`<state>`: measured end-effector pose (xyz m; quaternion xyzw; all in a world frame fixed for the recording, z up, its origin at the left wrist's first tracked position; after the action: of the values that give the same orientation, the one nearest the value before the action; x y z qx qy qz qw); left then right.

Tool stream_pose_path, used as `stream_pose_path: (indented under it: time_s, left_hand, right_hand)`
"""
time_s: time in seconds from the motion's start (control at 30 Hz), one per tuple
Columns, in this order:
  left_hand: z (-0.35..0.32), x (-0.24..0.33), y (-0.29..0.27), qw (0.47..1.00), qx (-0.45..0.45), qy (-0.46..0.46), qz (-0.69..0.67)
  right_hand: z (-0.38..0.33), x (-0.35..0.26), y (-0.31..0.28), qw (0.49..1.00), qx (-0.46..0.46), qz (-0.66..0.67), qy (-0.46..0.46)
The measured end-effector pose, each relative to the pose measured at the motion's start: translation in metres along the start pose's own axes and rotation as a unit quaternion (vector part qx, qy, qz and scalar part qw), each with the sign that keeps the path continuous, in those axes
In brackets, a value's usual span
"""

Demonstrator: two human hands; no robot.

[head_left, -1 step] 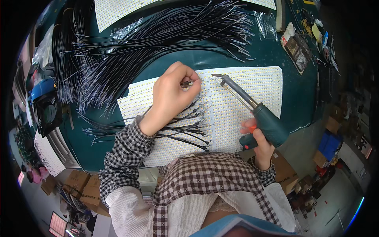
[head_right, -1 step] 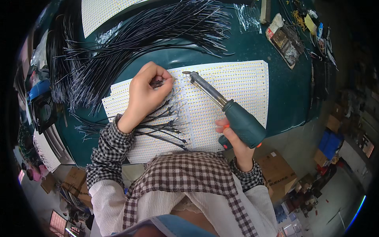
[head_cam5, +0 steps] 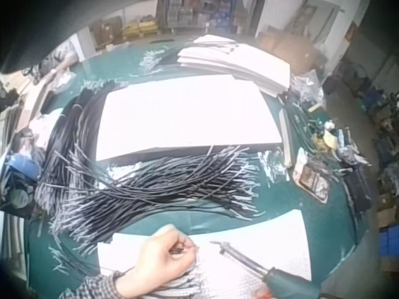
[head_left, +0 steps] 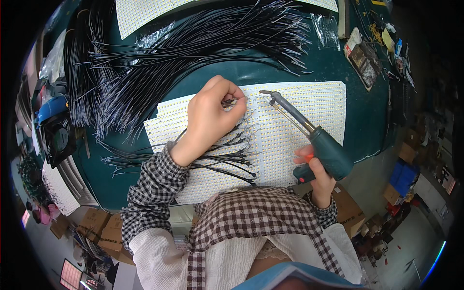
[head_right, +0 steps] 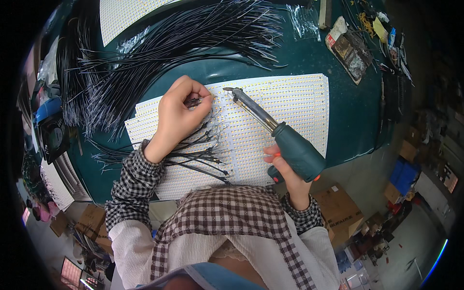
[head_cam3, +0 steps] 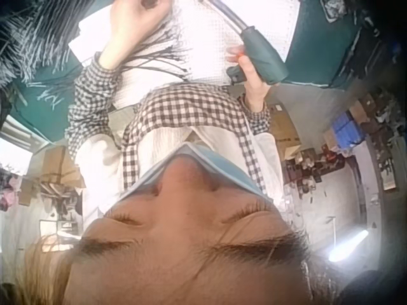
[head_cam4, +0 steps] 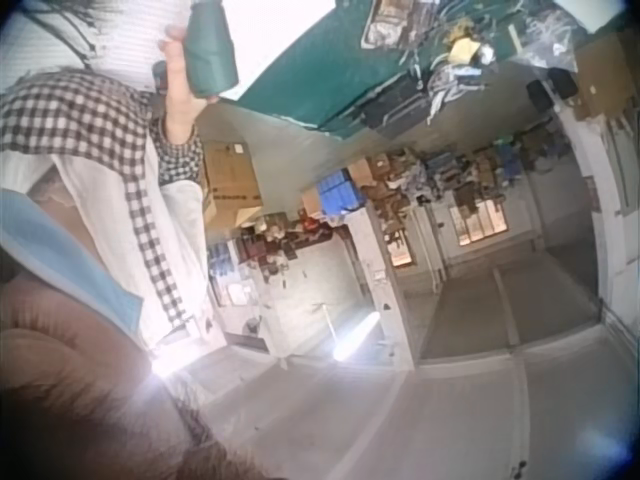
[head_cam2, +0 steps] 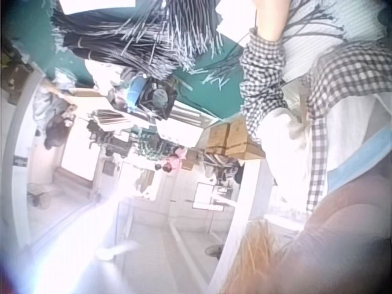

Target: The person solders wire bundles onto a large LED panel at a workstation. This is done using a soldering iron and solder wire.

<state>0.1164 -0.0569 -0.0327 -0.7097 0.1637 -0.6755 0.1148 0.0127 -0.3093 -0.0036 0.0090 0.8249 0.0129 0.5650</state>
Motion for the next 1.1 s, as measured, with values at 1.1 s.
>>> stream_pose_path:
  time_s: [1.1]
  left_hand:
    - [0.002,0.007,0.003,0.999,-0.004,0.011,0.039]
  right_hand:
    - [0.0,-0.001,0.009,0.98,0.001,-0.198,0.003]
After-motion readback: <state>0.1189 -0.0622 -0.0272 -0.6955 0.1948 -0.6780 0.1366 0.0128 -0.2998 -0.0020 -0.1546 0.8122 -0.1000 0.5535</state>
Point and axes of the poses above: each hand's wrist, its own z-axis towards the middle knuckle, its own y-axis out of the palm, x = y × z, the point moved 10 cm from there along z, towards the middle knuckle, and after that the axes turned 6 degrees about -z, right-handed, at the moved point
